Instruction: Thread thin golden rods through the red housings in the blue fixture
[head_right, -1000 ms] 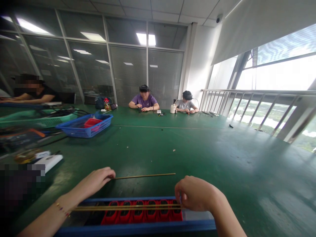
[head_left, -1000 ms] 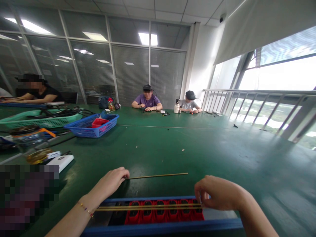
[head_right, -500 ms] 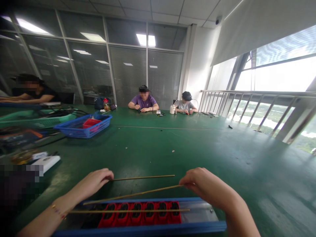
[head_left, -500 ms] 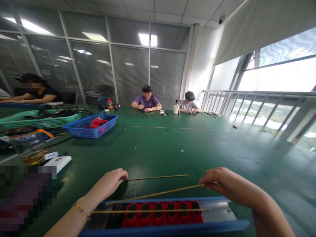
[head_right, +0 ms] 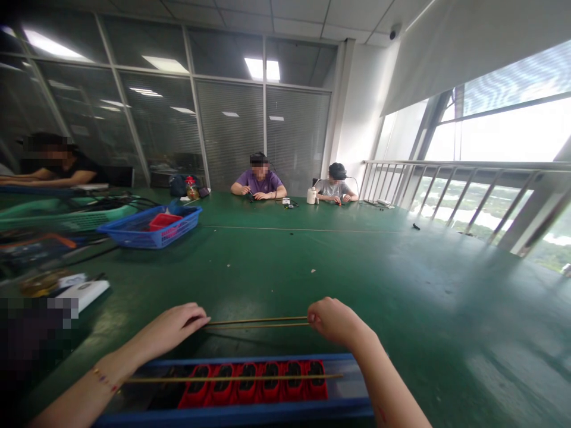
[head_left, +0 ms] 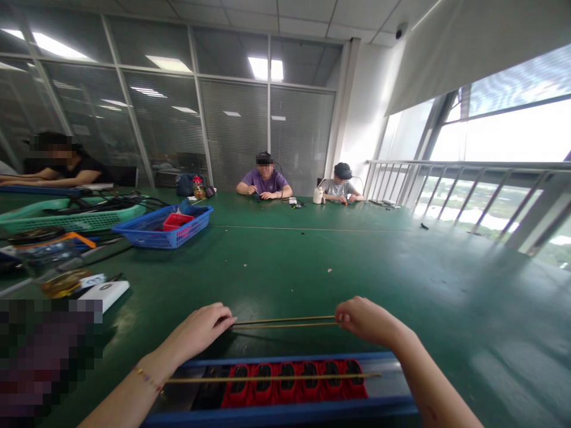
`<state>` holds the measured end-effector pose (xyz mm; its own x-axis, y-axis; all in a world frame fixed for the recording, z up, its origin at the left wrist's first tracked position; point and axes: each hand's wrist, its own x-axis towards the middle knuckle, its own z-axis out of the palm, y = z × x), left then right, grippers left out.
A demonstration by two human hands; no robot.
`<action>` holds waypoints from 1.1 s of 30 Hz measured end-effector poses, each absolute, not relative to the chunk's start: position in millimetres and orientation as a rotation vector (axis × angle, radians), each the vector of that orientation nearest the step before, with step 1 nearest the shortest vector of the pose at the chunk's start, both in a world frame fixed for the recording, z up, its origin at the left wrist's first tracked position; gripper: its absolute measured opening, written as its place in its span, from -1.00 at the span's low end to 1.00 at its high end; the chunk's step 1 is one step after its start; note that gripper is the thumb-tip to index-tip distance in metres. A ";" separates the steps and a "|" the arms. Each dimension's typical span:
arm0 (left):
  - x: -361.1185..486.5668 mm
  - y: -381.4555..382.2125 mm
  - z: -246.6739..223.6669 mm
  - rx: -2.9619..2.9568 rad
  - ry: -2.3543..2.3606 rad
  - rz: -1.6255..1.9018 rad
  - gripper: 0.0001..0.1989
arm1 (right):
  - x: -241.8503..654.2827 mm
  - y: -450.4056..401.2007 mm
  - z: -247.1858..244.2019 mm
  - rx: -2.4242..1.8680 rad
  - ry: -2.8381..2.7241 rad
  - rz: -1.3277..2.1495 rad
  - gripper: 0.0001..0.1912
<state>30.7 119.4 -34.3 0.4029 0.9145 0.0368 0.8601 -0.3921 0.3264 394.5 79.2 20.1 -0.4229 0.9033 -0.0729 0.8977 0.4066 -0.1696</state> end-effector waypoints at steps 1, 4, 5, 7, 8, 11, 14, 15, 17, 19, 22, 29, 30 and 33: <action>31.0 119.4 -34.3 2.401 1.553 0.306 -0.64 | 391.8 82.6 14.4 -1.689 -2.601 0.264 -0.70; 29.9 120.5 -36.2 2.415 1.535 0.284 -0.70 | 385.7 90.3 2.1 -1.712 -2.585 0.164 -0.76; 29.2 121.0 -37.3 2.425 1.530 0.281 -0.73 | 384.1 92.5 -1.0 -1.711 -2.580 0.126 -0.78; 27.9 121.9 -39.4 2.444 1.531 0.290 -0.79 | 381.9 96.3 -7.1 -1.707 -2.573 0.075 -0.80; 27.5 122.2 -40.2 2.452 1.532 0.300 -0.81 | 381.4 98.0 -10.3 -1.706 -2.571 0.064 -0.81; 27.6 121.8 -41.6 2.461 1.532 0.310 -0.82 | 381.5 101.2 -20.4 -1.716 -2.581 0.088 -0.81; 28.6 121.1 -42.5 2.460 1.536 0.306 -0.79 | 382.8 101.6 -27.5 -1.730 -2.565 0.098 -0.81; 28.7 121.1 -42.3 2.457 1.538 0.302 -0.77 | 383.1 101.4 -28.6 -1.733 -2.554 0.099 -0.82; 28.0 121.6 -39.4 2.446 1.535 0.295 -0.75 | 383.5 101.2 -29.6 -1.732 -2.532 0.104 -0.84; 26.1 121.4 -30.3 2.428 1.534 0.302 -0.75 | 383.9 101.7 -29.8 -1.731 -2.520 0.120 -0.85; 21.9 114.5 -2.6 2.395 1.540 0.341 -0.74 | 384.7 103.6 -31.3 -1.736 -2.523 0.139 -0.84; 17.6 60.1 54.8 2.336 1.337 0.004 -0.76 | 386.2 105.6 -35.1 -1.714 -2.550 0.180 -0.85; 18.4 53.1 56.1 2.335 1.344 -0.013 -0.79 | 386.4 105.4 -34.8 -1.710 -2.549 0.188 -0.85; 22.6 40.6 53.9 2.338 1.413 -0.013 -0.89 | 387.1 104.9 -34.1 -1.703 -2.544 0.198 -0.85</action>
<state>22.6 40.6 53.9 0.4868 0.8470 -0.2134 0.8507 -0.4042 0.3361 387.1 104.9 -34.1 -0.3816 0.9243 -0.0104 0.9148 0.3760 -0.1477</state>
